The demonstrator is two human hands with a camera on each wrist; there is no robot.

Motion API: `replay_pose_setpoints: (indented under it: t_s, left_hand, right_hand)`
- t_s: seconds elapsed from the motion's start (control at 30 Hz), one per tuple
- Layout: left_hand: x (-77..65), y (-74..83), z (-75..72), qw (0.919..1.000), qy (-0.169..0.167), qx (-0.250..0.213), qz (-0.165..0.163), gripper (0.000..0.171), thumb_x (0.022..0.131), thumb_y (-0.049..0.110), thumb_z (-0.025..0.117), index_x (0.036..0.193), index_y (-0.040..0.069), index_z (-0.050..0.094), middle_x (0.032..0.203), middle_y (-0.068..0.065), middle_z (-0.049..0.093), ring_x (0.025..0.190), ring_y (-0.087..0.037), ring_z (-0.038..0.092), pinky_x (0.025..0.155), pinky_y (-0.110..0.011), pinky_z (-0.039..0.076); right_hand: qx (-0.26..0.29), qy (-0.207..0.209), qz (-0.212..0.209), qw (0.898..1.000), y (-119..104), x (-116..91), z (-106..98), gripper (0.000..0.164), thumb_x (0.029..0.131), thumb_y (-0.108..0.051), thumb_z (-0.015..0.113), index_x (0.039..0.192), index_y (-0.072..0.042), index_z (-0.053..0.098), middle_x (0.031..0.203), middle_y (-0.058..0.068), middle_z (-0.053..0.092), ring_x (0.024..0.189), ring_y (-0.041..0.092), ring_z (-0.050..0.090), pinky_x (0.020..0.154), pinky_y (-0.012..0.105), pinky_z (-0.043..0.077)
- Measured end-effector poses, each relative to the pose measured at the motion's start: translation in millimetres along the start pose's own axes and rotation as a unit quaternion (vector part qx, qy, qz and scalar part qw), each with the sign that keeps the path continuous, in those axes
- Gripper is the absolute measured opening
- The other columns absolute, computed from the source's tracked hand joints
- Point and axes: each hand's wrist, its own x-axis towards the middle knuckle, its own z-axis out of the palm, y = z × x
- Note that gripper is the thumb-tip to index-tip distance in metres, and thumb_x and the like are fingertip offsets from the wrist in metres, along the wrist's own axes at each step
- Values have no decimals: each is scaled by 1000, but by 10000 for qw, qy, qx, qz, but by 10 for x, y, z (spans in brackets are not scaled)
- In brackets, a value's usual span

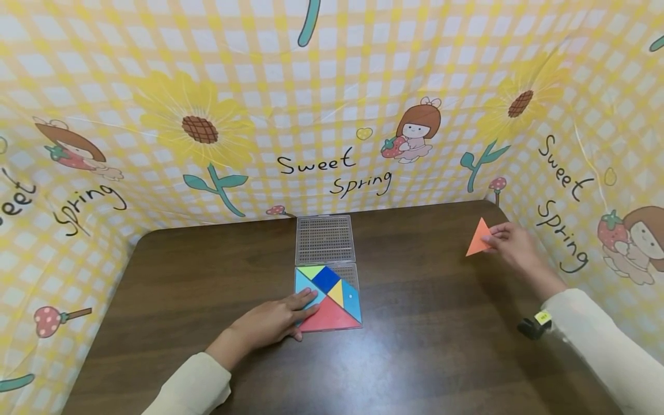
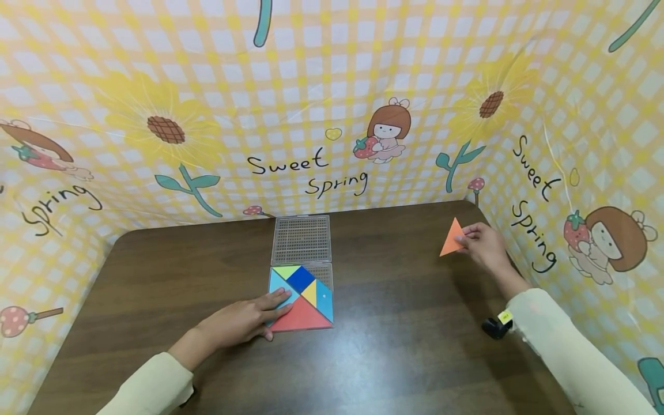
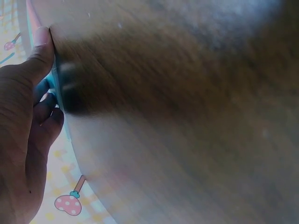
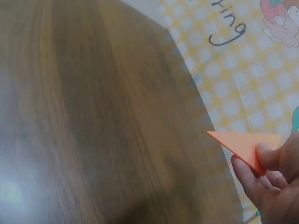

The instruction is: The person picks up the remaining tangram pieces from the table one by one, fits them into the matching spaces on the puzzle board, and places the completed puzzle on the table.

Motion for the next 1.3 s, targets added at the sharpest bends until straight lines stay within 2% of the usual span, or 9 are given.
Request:
replay_pose_setpoints:
  t_s: [0.1, 0.2, 0.5, 0.8, 1.1, 1.3]
  left_hand:
    - [-3, 2, 2, 10000, -2, 13, -3, 62, 93, 43, 59, 146, 15, 42, 156, -9, 31, 143, -24, 33, 95, -35, 51]
    - [-3, 3, 0, 10000, -9, 23, -12, 62, 93, 43, 59, 146, 15, 42, 156, -9, 31, 143, -25, 33, 96, -35, 51]
    - [-12, -3, 20, 10000, 4, 34, -1, 63, 93, 44, 58, 146, 16, 41, 157, -9, 30, 143, -25, 33, 96, -35, 50]
    - [-10, -9, 15, 10000, -2, 27, -25, 63, 93, 45, 58, 146, 16, 42, 157, -9, 31, 143, -24, 33, 96, -35, 51]
    - [-8, -2, 15, 10000, -50, -27, -59, 63, 93, 45, 58, 147, 17, 41, 157, -8, 30, 143, -24, 32, 96, -35, 50]
    - [-6, -10, 17, 10000, -70, -34, -51, 64, 93, 45, 58, 147, 17, 40, 157, -9, 30, 143, -24, 32, 97, -36, 50]
  right_hand:
    - [468, -120, 34, 9988, -55, 5, 51, 34, 96, -9, 57, 116, 15, 43, 88, 3, 63, 72, -1, 64, 71, 26, 58]
    - [563, -119, -2, 9983, -110, 17, 87, 35, 97, -12, 57, 116, 15, 44, 88, 1, 63, 73, 0, 65, 69, 23, 57]
    - [1000, 370, -156, 9942, -253, 82, 200, 34, 94, -12, 62, 114, 12, 49, 81, -9, 61, 70, 0, 65, 65, 19, 56]
    - [736, 443, -29, 9963, -334, 153, 257, 35, 94, -16, 62, 115, 8, 49, 80, -12, 61, 71, 3, 67, 67, 21, 57]
    - [961, 378, 222, 9944, -411, 185, 273, 35, 94, -15, 62, 118, 8, 48, 83, -7, 61, 70, 4, 67, 69, 20, 57]
    - [1092, 395, 230, 9930, -442, 214, 299, 36, 94, -14, 62, 119, 8, 49, 83, -7, 60, 70, 4, 66, 70, 22, 57]
